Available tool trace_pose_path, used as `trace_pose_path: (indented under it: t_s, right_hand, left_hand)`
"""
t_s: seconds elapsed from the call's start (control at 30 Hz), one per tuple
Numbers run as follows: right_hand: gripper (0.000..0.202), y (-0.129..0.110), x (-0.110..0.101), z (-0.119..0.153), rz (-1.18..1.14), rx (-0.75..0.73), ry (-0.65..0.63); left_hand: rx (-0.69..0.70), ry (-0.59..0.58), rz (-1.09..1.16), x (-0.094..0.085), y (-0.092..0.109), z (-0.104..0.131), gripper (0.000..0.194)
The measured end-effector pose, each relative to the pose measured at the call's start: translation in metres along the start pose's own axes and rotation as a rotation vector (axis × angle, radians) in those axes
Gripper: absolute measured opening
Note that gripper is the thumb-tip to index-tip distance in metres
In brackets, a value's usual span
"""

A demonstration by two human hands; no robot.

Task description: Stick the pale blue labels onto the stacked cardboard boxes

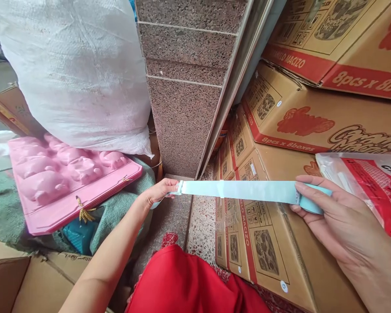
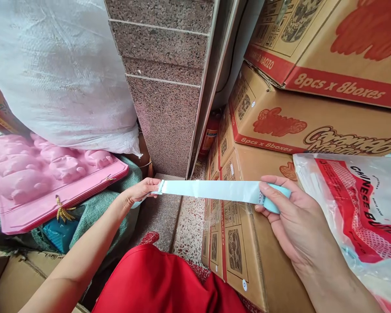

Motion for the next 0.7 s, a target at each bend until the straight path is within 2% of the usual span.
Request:
trace_pose_path:
  t_s: [0.1, 0.23, 0.33, 0.47, 0.63, 0.7]
  right_hand:
    - [0.023, -0.001, 0.002, 0.007, -0.029, 0.014, -0.014]
    - [0.032, -0.002, -0.003, 0.019, -0.062, 0.051, 0.035]
    - [0.037, -0.002, -0.014, 0.026, -0.074, 0.064, 0.092]
    - [0.042, 0.013, -0.026, 0.029, -0.072, 0.165, 0.076]
    - [0.032, 0.030, -0.022, 0.026, -0.083, 0.239, -0.092]
    - [0.031, 0.036, -0.020, 0.027, -0.075, 0.259, -0.151]
  left_hand:
    - [-0.019, -0.065, 0.193, 0.010, -0.002, -0.006, 0.034]
    - [-0.018, -0.141, 0.410, 0.024, 0.006, -0.014, 0.028]
    - [-0.043, -0.126, 0.471, 0.030, 0.013, -0.022, 0.025]
    - [0.050, 0.078, 0.538, 0.023, 0.034, -0.038, 0.037]
    - [0.197, 0.476, 0.601, 0.001, 0.065, -0.037, 0.022]
    - [0.250, 0.549, 0.651, 0.002, 0.083, -0.030, 0.017]
Point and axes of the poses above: each hand's wrist, its own z-axis away from the middle knuckle, its own x-axis out of the palm, y = z × x, the point moved 10 cm from there along -z, towards the middle knuckle, and after that the axes turned 5 degrees about -z, right-handed, at the moved point
